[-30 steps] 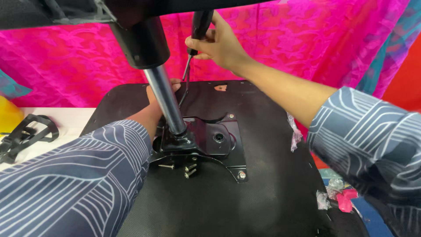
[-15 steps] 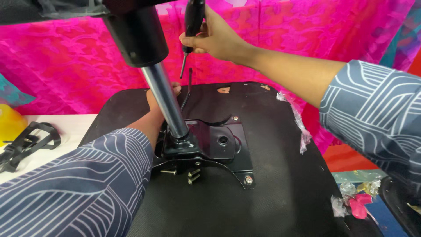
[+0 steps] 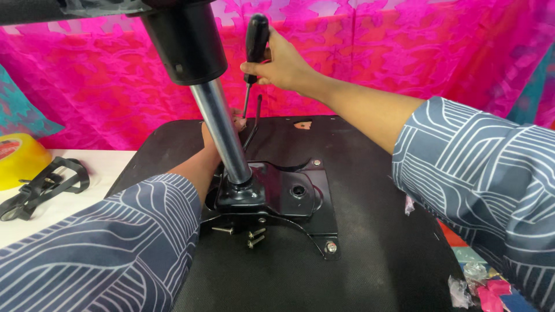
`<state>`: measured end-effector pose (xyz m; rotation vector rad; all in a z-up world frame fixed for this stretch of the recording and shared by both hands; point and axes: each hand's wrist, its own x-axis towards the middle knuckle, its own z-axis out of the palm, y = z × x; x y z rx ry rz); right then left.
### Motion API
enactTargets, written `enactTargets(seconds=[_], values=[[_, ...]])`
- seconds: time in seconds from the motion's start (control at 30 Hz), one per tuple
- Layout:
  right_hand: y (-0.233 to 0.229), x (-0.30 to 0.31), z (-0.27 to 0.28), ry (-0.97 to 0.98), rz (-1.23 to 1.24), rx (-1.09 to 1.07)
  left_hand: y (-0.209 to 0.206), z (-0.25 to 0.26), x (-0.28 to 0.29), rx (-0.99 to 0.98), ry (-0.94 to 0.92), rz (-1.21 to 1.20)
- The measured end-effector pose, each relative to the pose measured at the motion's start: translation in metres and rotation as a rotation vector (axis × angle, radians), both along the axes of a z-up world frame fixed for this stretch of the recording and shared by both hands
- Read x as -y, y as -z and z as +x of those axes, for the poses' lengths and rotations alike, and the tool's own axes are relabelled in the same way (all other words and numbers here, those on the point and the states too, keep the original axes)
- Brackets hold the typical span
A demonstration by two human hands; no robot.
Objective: The person uses a screwdriver to tighten screws into the underside of a black chair seat, securing the seat to its metal mounting bracket. The person works on multiple screw locations around the bracket, repositioning hands and the tool as needed.
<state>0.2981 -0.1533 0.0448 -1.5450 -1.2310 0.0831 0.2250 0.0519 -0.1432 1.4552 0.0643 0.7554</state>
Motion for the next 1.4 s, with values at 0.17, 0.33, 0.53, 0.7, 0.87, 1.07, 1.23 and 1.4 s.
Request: enactTargets(seconds=[0.17, 0.33, 0.53, 0.7, 0.87, 1.07, 1.23, 1.4], values=[[-0.003, -0.002, -0.005, 0.041, -0.054, 0.074, 0.004, 0.011, -0.005, 0.010, 0.073, -0.113], [-0.013, -0.017, -0.008, 0.067, -0.128, -0.060, 0.009, 0.012, -0.017, 0.041, 0.171, -0.316], [-0.007, -0.020, -0.014, 0.291, -0.013, 0.353, -0.007, -0.004, 0.005, -0.058, 0.005, 0.014], [-0.002, -0.032, -0.008, 0.375, -0.085, 0.353, -0.037, -0.013, 0.026, 0.062, -0.189, 0.403], [0.005, -0.048, 0.011, 0.167, -0.007, 0.164, -0.052, -0.007, 0.022, -0.076, 0.081, -0.028], [0.004, -0.037, 0.016, 0.121, -0.055, 0.069, -0.048, -0.001, 0.004, -0.168, 0.284, -0.070], [0.007, -0.028, 0.015, 0.327, -0.092, 0.283, -0.068, 0.009, -0.013, -0.355, 0.233, 0.320], [0.015, -0.048, 0.025, 0.338, -0.101, 0.319, -0.070, 0.014, -0.036, -0.247, 0.145, 0.341]])
